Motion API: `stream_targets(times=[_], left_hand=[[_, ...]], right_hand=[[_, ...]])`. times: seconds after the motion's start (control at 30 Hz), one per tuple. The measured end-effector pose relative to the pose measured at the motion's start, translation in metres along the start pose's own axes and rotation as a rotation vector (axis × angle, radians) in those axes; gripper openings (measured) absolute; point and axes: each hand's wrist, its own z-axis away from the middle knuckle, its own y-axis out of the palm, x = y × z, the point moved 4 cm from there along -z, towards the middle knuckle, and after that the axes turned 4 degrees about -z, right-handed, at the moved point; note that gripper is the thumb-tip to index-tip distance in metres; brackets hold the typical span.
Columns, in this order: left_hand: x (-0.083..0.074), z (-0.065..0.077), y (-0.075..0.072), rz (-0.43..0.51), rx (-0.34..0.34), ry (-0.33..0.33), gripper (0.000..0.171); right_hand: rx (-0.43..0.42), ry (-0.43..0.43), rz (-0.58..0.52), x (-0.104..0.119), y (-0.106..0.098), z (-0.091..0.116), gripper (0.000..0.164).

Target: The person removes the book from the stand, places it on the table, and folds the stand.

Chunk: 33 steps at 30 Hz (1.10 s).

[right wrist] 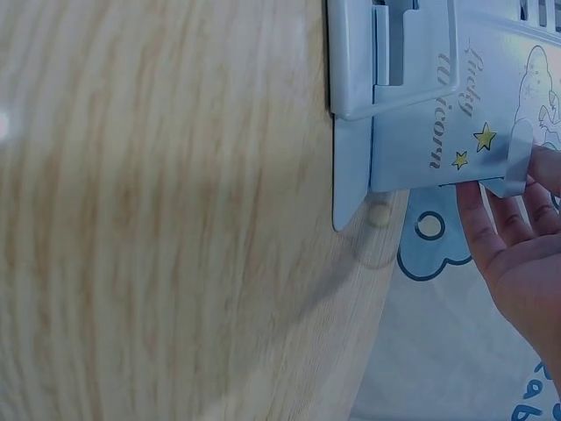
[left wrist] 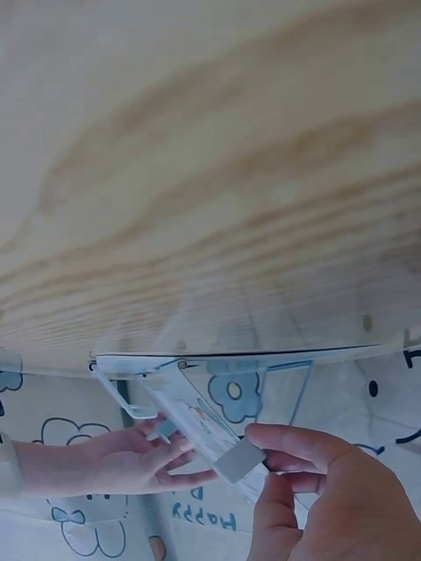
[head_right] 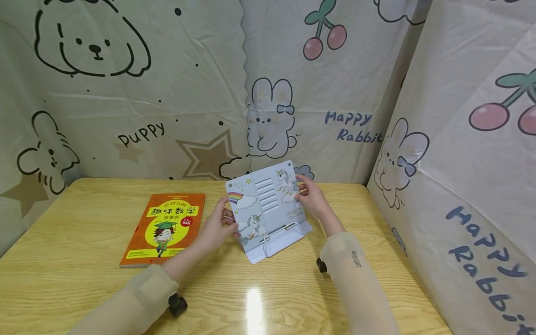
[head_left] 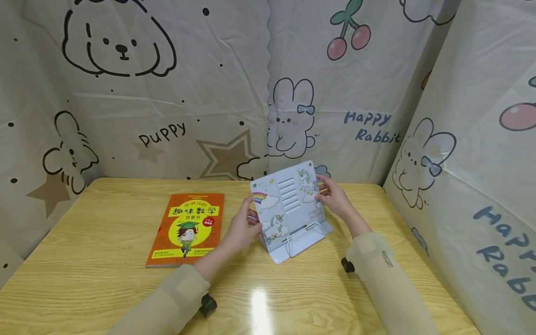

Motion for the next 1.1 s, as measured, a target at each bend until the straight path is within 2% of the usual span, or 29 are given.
stream_targets(times=[0.7,1.1], left_hand=[[-0.003,0.013,0.004,-0.016,0.001,-0.018,0.072],[-0.008,0.021,0.010,0.036,-0.025,-0.019,0.066]], right_hand=[[0.056,-0.016,-0.011,0.002,0.007,-0.009,0.060],[0.074,-0.016,-0.003,0.001,0.010,-0.013,0.061]])
